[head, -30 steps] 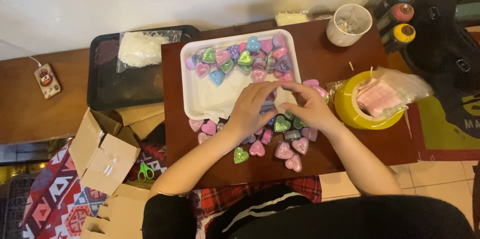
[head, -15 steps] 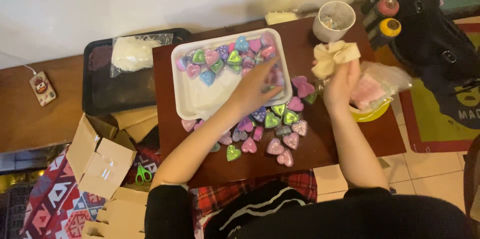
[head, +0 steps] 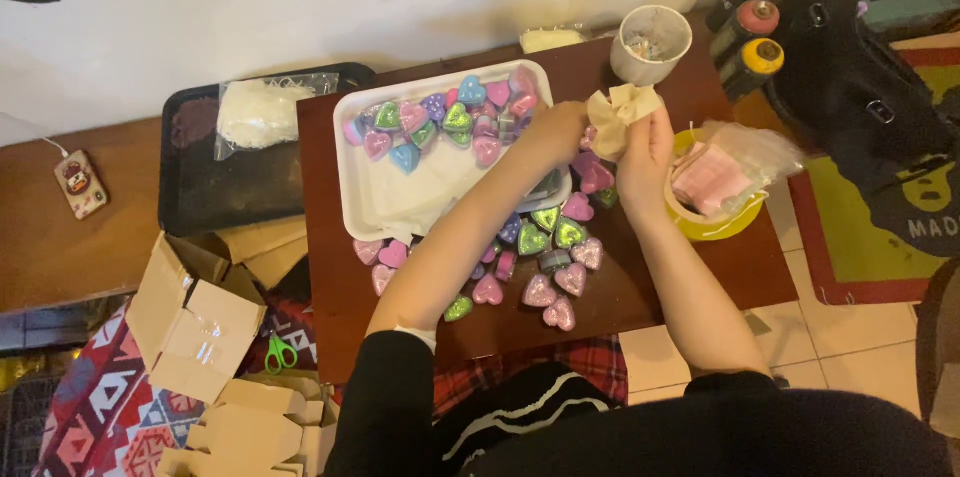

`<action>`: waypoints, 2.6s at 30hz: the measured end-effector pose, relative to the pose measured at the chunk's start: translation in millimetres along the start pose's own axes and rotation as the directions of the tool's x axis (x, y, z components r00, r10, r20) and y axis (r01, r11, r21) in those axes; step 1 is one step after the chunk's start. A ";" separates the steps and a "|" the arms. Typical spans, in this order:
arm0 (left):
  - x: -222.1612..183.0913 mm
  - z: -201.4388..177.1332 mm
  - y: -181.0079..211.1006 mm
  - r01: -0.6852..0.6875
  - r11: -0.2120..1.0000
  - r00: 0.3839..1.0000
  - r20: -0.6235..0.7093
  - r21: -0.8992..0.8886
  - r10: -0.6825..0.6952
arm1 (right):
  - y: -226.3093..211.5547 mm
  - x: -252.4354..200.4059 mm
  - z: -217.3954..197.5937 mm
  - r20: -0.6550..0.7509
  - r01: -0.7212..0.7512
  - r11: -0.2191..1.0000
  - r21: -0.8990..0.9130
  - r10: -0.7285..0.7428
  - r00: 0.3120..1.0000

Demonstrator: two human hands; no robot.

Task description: Packaging small heart-shaped items into a small pouch.

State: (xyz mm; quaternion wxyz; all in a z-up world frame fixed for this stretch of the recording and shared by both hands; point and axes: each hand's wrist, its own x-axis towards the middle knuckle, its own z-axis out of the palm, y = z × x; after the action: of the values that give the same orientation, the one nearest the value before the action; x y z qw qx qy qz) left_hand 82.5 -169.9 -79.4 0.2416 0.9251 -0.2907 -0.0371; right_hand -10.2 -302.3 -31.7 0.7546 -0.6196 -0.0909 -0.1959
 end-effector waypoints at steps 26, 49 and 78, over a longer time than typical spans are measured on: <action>-90.5 -71.5 -18.5 -0.130 0.976 0.947 -0.271 0.177 0.175 | -14.7 -17.9 25.7 0.120 -0.210 0.974 -0.081 0.219 0.968; -192.0 -118.8 28.3 -0.250 0.953 0.867 -0.477 -0.169 0.143 | -6.3 -46.1 40.3 0.549 -0.699 0.692 0.182 0.518 0.656; -194.8 -121.4 28.1 -0.326 0.922 0.821 -0.545 -0.208 0.167 | 14.6 -42.4 23.7 0.486 -0.675 0.738 0.013 0.585 0.649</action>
State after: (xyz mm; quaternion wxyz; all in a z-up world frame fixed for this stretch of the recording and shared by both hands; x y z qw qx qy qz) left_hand -68.1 -30.0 26.7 0.4471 0.8086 -0.3245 0.2025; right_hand -40.1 -269.3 -55.8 0.7885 -0.5636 -0.0597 0.2387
